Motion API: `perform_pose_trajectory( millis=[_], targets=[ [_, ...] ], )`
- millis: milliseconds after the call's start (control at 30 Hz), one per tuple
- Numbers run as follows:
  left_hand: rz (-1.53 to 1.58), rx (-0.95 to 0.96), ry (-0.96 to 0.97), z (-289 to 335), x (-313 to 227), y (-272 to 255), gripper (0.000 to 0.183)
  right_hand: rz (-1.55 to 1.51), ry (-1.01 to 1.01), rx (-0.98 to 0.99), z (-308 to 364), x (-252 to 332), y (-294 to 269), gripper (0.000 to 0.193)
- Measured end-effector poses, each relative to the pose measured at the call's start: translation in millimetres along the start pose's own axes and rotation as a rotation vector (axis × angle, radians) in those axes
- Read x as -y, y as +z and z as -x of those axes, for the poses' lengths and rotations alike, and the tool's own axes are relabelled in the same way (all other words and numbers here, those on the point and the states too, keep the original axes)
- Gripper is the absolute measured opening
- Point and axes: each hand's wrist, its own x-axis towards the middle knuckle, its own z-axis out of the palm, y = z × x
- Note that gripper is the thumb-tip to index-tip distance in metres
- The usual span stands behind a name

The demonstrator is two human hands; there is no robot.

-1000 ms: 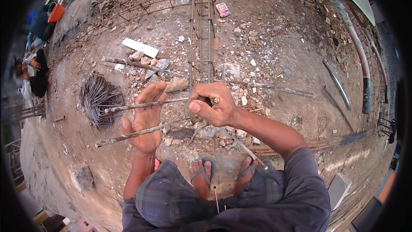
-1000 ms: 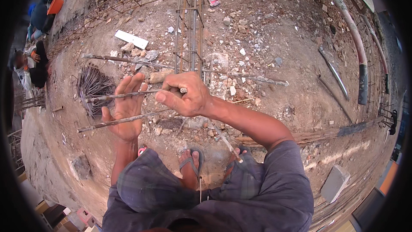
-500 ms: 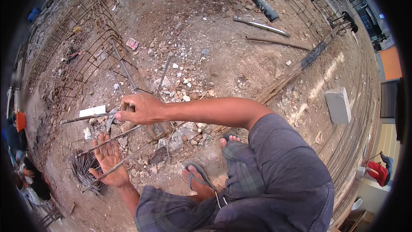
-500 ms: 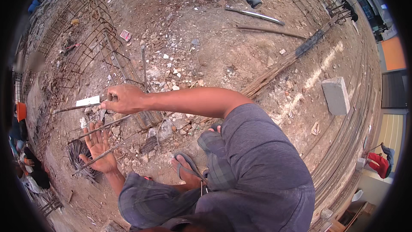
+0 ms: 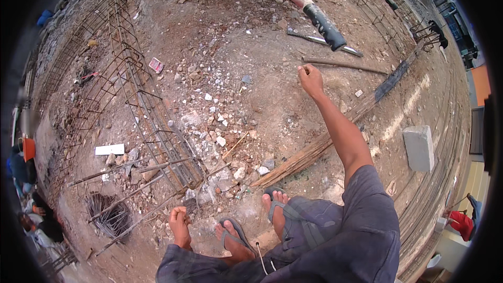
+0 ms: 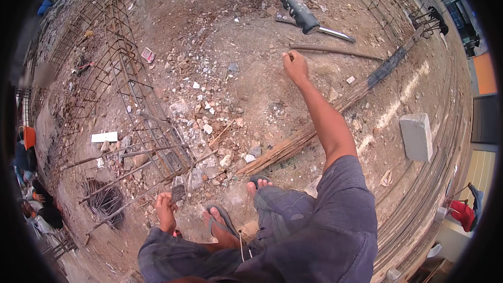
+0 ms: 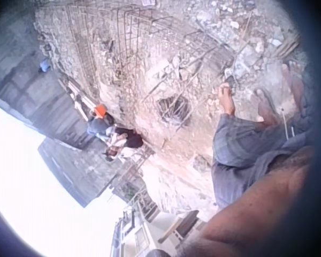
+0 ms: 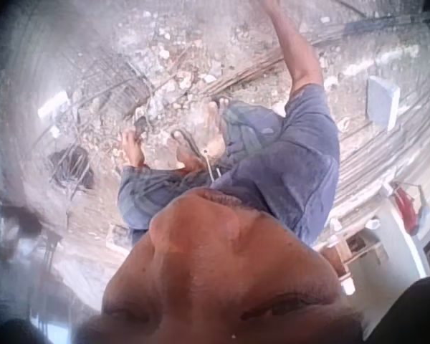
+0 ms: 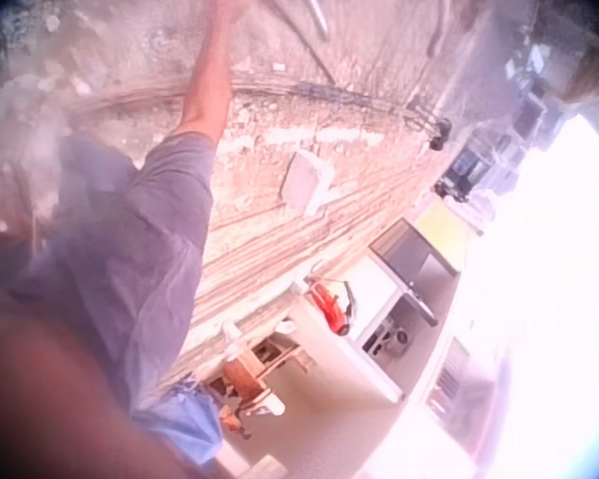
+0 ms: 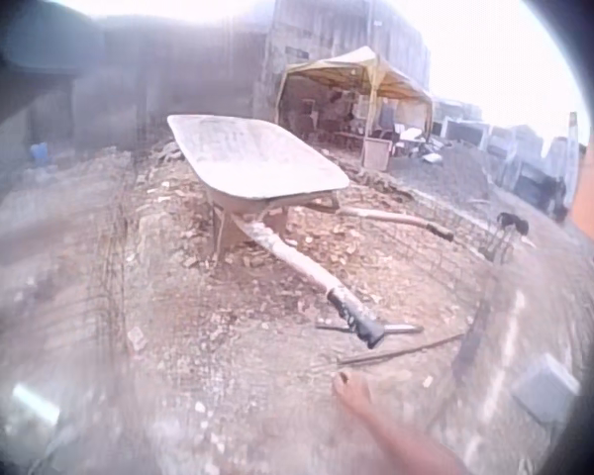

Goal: The person measures a rebar cage with a tape measure, then uses a metal rod to bend and secure rebar ties around the cage. The person works on the ground at a construction site.

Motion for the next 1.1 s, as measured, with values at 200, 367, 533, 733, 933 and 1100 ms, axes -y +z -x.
perform_pose_trajectory(
  millis=[200, 367, 533, 733, 933, 1100],
  targets=[
    [-0.478, -0.032, 0.635, 1, -153, 55, 0.064, 0.554, 0.071, -0.162, -123, -73, -47, 0.050],
    [-0.507, 0.145, 0.586, -22, -222, 97, 0.046, 0.673, -0.030, -0.021, -206, -166, -51, 0.076],
    [-0.525, 0.299, 0.433, -28, -231, 107, 0.061, 0.832, -0.031, 0.176, -267, -223, -74, 0.079],
    [-0.531, 0.269, 0.399, -21, -228, 108, 0.065, 1.017, 0.050, 0.276, -245, -193, -47, 0.066],
    [-0.526, 0.294, 0.399, -20, -225, 105, 0.064, 1.014, -0.533, 0.164, -188, -165, -73, 0.042],
    [-0.540, 0.361, 0.430, -28, -224, 100, 0.063, 0.870, -0.421, 0.116, -110, -90, -84, 0.039]
  ],
)
